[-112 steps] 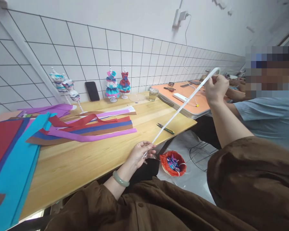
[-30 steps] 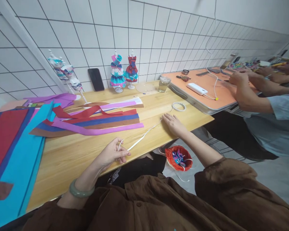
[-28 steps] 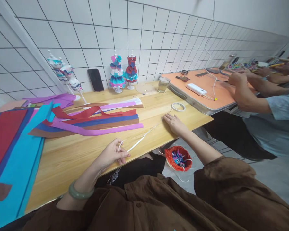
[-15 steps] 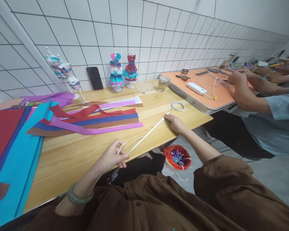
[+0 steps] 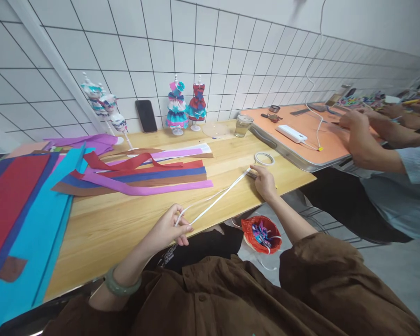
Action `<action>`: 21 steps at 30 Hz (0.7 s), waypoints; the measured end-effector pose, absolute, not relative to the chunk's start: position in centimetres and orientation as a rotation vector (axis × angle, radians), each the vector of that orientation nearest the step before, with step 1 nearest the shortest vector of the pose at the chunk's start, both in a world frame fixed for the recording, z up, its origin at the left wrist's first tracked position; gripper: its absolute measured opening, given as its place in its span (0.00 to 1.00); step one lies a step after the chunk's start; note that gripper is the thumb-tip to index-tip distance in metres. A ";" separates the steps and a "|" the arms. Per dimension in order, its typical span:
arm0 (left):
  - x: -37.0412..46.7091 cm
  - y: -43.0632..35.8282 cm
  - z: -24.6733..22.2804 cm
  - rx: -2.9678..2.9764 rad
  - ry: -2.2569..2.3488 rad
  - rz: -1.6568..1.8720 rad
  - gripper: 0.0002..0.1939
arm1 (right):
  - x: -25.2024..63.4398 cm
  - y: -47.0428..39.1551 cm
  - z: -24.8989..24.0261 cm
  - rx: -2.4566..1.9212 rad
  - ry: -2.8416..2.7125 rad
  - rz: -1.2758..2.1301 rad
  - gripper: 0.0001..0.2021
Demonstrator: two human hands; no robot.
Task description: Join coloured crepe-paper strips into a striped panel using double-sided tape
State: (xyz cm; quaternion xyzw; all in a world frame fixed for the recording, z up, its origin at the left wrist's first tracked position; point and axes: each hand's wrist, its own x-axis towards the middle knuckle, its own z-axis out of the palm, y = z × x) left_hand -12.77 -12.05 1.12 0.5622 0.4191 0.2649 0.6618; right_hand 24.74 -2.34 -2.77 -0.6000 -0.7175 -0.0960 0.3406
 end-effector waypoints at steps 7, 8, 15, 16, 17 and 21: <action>-12.8 -12.1 1.1 1.236 0.937 0.611 0.20 | 19.9 -6.0 -2.5 -1.424 -2.170 -0.126 0.22; -12.8 -12.1 1.1 1.236 0.937 0.609 0.21 | 19.5 -6.4 -2.5 -1.430 -2.221 -0.105 0.21; -12.9 -12.0 1.1 1.221 0.934 0.576 0.22 | 19.4 -6.5 -2.6 -1.545 -2.092 0.102 0.21; -12.9 -12.0 1.2 1.216 0.941 0.567 0.22 | 19.5 -6.4 -2.6 -1.563 -2.050 0.101 0.22; -12.9 -12.0 1.3 1.213 0.951 0.559 0.23 | 19.6 -6.4 -2.6 -1.580 -2.010 0.095 0.23; -12.9 -12.2 1.8 1.194 0.988 0.555 0.24 | 19.1 -6.7 -2.7 -1.620 -1.893 0.069 0.26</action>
